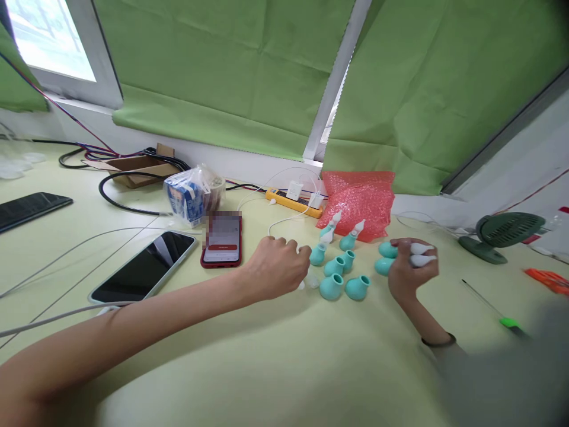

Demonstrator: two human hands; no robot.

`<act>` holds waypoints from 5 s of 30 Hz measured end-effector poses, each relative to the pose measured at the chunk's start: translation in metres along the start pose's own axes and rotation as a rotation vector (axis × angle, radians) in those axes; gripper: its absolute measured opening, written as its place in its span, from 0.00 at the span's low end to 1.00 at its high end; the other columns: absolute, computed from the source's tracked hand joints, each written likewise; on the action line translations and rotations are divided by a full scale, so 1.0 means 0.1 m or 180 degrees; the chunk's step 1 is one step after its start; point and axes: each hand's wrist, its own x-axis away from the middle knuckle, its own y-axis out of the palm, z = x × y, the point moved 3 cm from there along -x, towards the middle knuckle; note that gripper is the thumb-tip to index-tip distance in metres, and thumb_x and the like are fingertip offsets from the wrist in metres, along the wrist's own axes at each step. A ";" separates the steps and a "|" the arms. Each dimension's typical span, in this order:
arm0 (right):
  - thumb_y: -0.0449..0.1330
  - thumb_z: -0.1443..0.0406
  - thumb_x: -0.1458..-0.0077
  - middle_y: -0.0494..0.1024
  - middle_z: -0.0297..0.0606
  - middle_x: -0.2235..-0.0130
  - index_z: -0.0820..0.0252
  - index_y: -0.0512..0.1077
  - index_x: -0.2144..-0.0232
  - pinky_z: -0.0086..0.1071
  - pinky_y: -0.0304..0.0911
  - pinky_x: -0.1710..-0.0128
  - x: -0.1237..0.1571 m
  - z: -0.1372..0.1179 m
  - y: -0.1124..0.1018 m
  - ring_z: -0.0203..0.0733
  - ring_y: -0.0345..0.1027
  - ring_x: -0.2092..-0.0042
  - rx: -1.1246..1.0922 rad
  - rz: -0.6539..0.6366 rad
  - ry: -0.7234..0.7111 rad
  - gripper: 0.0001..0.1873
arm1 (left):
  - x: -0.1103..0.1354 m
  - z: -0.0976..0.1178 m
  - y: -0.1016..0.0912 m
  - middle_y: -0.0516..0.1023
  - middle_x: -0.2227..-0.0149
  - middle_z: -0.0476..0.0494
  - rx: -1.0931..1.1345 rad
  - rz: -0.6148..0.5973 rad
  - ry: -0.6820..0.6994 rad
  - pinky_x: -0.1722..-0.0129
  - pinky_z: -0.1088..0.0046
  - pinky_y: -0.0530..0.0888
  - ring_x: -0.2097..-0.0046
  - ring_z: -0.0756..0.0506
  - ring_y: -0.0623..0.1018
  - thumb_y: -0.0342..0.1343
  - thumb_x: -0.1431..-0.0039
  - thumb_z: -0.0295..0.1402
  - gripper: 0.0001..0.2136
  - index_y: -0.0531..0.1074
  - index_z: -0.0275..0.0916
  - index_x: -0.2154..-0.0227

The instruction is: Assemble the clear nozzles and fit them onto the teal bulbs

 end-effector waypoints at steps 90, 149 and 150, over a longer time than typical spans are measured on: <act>0.60 0.61 0.59 0.74 0.39 0.67 0.60 0.67 0.65 0.37 0.63 0.65 1.21 -0.87 0.16 0.45 0.66 0.64 -0.0911 -0.3146 0.1541 0.16 | -0.06 -0.38 0.13 0.76 0.76 0.45 0.4269 -0.1366 0.0054 0.76 0.80 0.69 0.76 0.53 0.71 0.56 0.55 0.32 0.08 0.75 0.32 0.74; 0.60 0.62 0.58 0.72 0.36 0.66 0.59 0.67 0.64 0.33 0.63 0.65 1.20 -0.75 0.19 0.41 0.66 0.64 -0.1154 -0.2616 0.1923 0.16 | -0.10 -0.31 0.27 0.75 0.80 0.45 0.4562 -0.0923 -0.0879 0.78 0.79 0.69 0.77 0.52 0.72 0.60 0.64 0.29 0.10 0.72 0.30 0.75; 0.60 0.62 0.58 0.72 0.36 0.65 0.59 0.67 0.64 0.33 0.63 0.64 1.21 -0.74 0.20 0.42 0.65 0.64 -0.1218 -0.2644 0.1963 0.16 | -0.10 -0.31 0.27 0.74 0.80 0.45 0.4483 -0.0828 -0.0855 0.78 0.79 0.69 0.77 0.52 0.72 0.61 0.64 0.31 0.11 0.72 0.30 0.75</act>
